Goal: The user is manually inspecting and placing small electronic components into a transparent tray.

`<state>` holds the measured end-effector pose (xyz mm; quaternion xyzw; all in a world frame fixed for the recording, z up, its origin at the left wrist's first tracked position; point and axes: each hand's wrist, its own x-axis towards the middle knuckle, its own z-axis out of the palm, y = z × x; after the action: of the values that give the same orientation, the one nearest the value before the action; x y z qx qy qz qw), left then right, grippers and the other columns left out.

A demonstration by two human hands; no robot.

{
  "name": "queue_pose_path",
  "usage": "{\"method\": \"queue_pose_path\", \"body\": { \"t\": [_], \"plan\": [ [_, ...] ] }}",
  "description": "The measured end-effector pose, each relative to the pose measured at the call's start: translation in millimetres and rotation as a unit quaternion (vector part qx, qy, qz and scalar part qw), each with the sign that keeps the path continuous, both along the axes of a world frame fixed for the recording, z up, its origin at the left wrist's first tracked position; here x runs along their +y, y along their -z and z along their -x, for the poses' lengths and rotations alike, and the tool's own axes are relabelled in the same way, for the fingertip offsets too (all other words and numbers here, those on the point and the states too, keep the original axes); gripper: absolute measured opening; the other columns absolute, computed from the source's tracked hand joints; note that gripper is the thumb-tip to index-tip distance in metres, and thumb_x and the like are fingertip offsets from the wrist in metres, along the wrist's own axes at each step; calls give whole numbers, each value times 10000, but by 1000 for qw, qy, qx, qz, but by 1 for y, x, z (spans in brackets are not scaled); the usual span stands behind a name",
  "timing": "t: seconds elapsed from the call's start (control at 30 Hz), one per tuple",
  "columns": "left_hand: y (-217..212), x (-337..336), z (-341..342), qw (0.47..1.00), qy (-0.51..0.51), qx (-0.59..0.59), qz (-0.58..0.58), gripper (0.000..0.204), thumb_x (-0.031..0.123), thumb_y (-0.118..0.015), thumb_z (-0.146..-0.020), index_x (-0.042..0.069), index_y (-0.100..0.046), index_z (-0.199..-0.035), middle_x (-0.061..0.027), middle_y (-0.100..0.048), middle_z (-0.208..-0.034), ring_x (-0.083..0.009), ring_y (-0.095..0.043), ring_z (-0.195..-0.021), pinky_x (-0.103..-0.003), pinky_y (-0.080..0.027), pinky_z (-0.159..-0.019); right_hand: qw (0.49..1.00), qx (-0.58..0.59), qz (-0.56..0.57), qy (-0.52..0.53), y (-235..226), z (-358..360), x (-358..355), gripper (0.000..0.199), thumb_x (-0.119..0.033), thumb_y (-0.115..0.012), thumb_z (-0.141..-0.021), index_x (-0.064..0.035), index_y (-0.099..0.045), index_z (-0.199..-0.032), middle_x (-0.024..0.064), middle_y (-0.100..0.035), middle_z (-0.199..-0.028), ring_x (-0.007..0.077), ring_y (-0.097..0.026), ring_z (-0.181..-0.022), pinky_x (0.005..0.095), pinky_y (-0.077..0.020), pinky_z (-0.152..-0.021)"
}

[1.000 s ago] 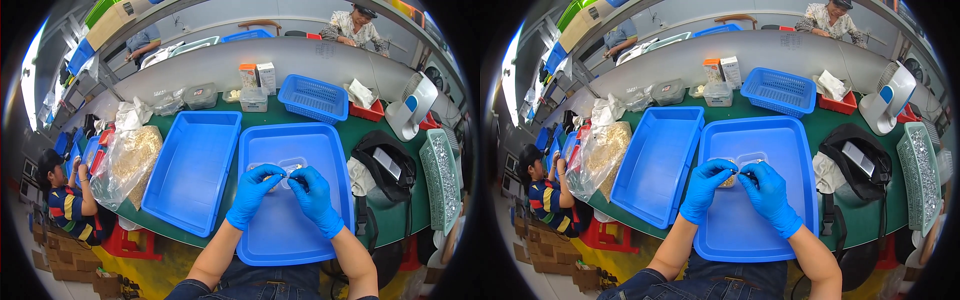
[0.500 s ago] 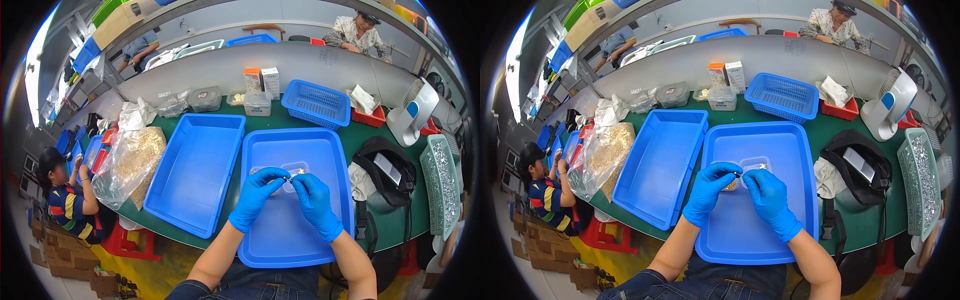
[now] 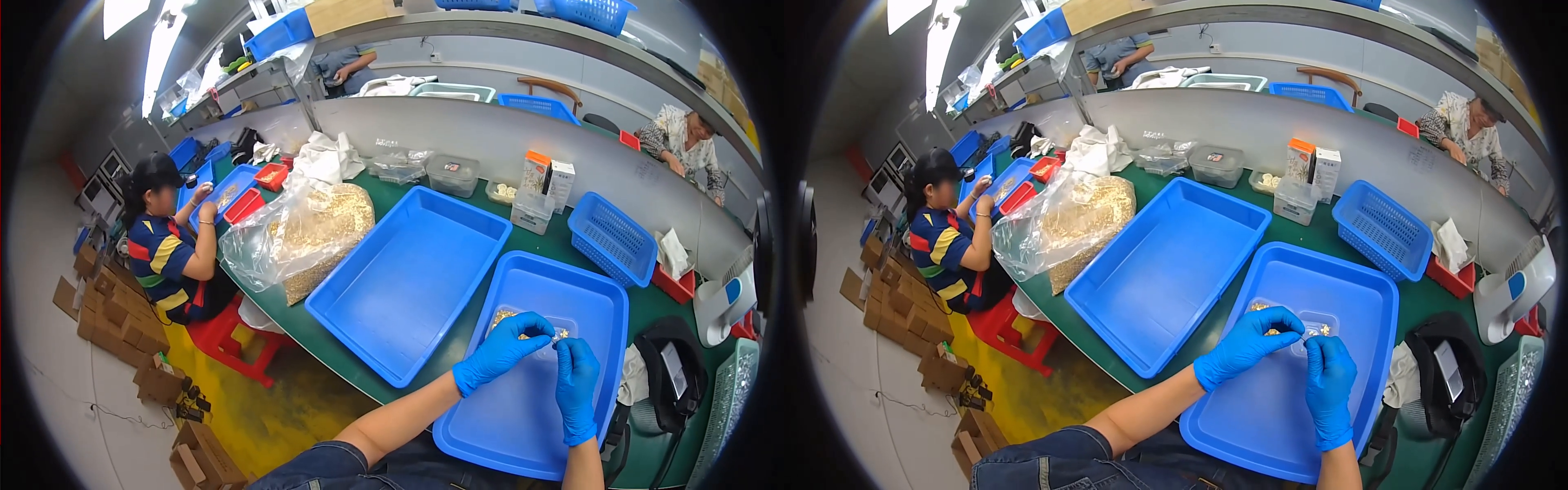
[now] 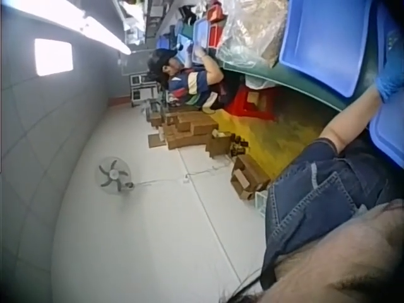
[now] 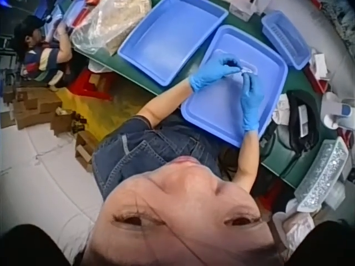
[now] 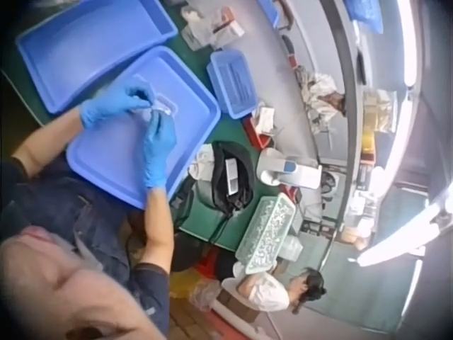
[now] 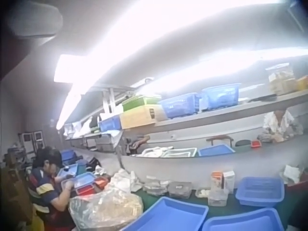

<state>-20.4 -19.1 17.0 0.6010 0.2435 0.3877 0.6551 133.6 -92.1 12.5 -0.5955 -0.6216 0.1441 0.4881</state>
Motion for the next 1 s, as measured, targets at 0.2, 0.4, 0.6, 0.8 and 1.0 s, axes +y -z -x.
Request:
{"method": "queue_pose_path", "body": {
  "t": [0.2, 0.4, 0.6, 0.8, 1.0],
  "plan": [
    [11, 11, -3, 999, -15, -4, 31, 131, 55, -584, -871, 35, -635, -991, -22, -604, -876, -104, -550, -862, -239, -451, -786, 999, -45, 20, 9, -15, -1, 0, 108, -83, -628, -853, -18, -646, -937, 115, -572, -753, 223, -560, -642, 321, -437, -578],
    [-6, 12, 5, 984, 31, -89, 150, 331, 96, -577, -892, 8, -526, -1207, -110, -621, -1126, -183, -582, -1052, -273, -446, -915, 999, -36, 29, 3, -3, -2, 6, 129, -133, -637, -846, -40, -664, -931, 148, -639, -800, 305, -631, -687, 352, -491, -609],
    [-13, 8, -2, 969, 77, -101, 211, 447, 173, -522, -935, 10, -404, -1334, -162, -576, -1218, -222, -550, -1143, -305, -433, -962, 997, 0, 70, 22, 3, -3, 4, 151, -165, -607, -876, -47, -665, -951, 156, -648, -797, 300, -644, -673, 347, -499, -587],
    [-21, 3, -2, 975, 71, -90, 190, 462, 211, -477, -958, 25, -374, -1368, -150, -560, -1249, -222, -533, -1168, -300, -436, -947, 995, 45, 94, 0, -4, 0, 2, 175, -199, -578, -900, -60, -668, -957, 166, -656, -810, 310, -647, -665, 355, -500, -570],
    [-18, 6, 0, 983, 76, -25, 166, 482, 209, -483, -954, 34, -357, -1384, -131, -557, -1261, -203, -529, -1165, -287, -428, -937, 994, -20, 105, 23, 8, -1, 5, 206, -244, -571, -903, -73, -669, -962, 165, -661, -804, 321, -651, -671, 372, -512, -574]
  ]
}}
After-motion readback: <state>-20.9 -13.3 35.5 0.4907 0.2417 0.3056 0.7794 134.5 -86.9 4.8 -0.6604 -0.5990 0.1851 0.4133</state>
